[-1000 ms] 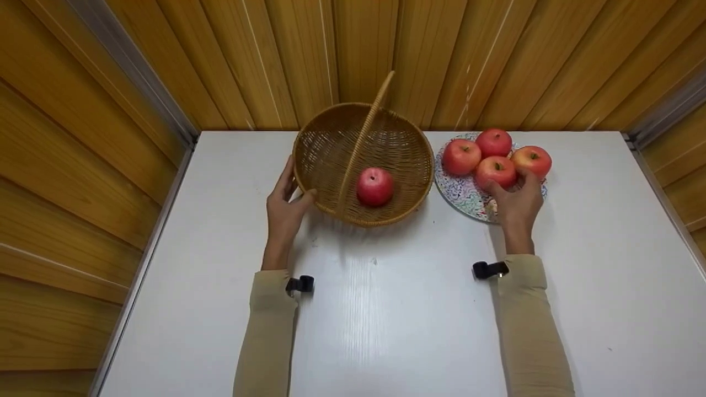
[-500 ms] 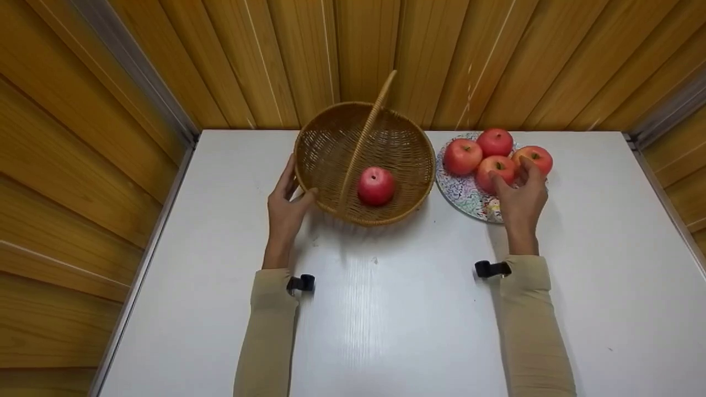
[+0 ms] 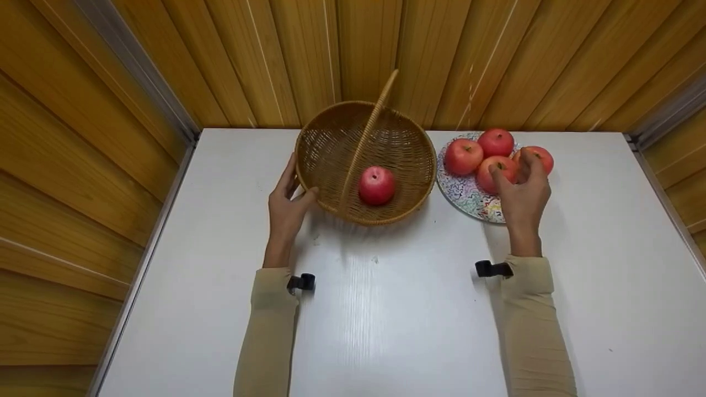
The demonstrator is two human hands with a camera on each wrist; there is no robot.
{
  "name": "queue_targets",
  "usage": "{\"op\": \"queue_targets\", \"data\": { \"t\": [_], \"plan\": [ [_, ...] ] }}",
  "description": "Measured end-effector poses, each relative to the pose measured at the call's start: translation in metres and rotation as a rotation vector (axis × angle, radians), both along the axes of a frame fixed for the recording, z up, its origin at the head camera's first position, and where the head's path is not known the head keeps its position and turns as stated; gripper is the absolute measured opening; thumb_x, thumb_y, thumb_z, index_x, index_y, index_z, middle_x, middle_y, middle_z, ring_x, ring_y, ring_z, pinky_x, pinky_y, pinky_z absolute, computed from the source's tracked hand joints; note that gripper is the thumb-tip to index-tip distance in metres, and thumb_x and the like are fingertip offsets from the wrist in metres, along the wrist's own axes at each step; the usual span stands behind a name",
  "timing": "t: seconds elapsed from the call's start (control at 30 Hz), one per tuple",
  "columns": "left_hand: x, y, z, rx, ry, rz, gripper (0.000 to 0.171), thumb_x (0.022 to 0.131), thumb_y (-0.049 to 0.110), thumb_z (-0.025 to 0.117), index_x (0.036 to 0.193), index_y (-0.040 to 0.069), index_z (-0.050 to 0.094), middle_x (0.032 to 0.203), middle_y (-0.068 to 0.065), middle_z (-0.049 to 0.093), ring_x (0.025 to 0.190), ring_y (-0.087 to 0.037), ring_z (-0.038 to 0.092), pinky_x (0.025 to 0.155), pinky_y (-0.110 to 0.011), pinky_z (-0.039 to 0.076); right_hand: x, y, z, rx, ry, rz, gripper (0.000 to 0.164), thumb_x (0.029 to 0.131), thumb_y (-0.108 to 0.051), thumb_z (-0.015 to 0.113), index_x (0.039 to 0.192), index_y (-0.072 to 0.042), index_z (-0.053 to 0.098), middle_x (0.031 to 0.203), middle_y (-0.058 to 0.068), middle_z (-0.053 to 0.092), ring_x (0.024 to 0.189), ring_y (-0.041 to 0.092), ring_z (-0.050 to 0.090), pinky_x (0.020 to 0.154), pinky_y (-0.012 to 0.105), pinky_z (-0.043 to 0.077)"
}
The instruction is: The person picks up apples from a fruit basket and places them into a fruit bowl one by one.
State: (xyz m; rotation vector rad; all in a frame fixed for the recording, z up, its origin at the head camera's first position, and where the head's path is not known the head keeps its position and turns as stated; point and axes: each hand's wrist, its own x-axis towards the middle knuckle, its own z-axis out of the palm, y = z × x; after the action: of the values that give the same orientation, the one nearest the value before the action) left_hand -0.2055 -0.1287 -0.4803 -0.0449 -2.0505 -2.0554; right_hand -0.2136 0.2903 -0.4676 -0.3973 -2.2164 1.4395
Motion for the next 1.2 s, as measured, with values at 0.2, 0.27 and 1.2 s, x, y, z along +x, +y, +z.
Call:
{"op": "queue_targets", "data": {
  "t": [0.2, 0.27, 1.2],
  "plan": [
    [-0.01, -0.004, -0.02, -0.021, 0.012, 0.012, 0.081, 0.094, 0.0, 0.073, 0.165, 0.019, 0.04, 0.167, -0.003, 0.041, 0.146, -0.031, 0.046, 0.108, -0.05, 0.051, 0.003, -0.005, 0.006, 0.01, 0.019, 0.017, 0.07, 0.096, -0.022, 0.082, 0.156, -0.004, 0.051, 0.156, 0.013, 0.054, 0.145, 0.025, 0.051, 0.117, 0.03, 0.04],
    [-0.011, -0.005, -0.022, -0.022, 0.019, 0.01, 0.081, 0.094, 0.001, 0.074, 0.165, 0.022, 0.041, 0.166, 0.0, 0.042, 0.146, -0.029, 0.047, 0.108, -0.048, 0.052, 0.004, -0.007, 0.007, 0.019, 0.032, 0.026, 0.069, 0.096, -0.021, 0.082, 0.155, -0.004, 0.051, 0.155, 0.013, 0.055, 0.143, 0.026, 0.052, 0.117, 0.03, 0.041],
    [-0.007, -0.005, -0.021, 0.006, 0.003, -0.009, 0.08, 0.094, 0.007, 0.074, 0.163, 0.033, 0.043, 0.164, 0.007, 0.043, 0.146, -0.021, 0.047, 0.105, -0.039, 0.053, 0.007, -0.055, 0.017, 0.051, 0.115, 0.233, 0.068, 0.094, -0.017, 0.083, 0.153, -0.002, 0.053, 0.154, 0.013, 0.056, 0.143, 0.031, 0.053, 0.115, 0.041, 0.045]
  ]
}}
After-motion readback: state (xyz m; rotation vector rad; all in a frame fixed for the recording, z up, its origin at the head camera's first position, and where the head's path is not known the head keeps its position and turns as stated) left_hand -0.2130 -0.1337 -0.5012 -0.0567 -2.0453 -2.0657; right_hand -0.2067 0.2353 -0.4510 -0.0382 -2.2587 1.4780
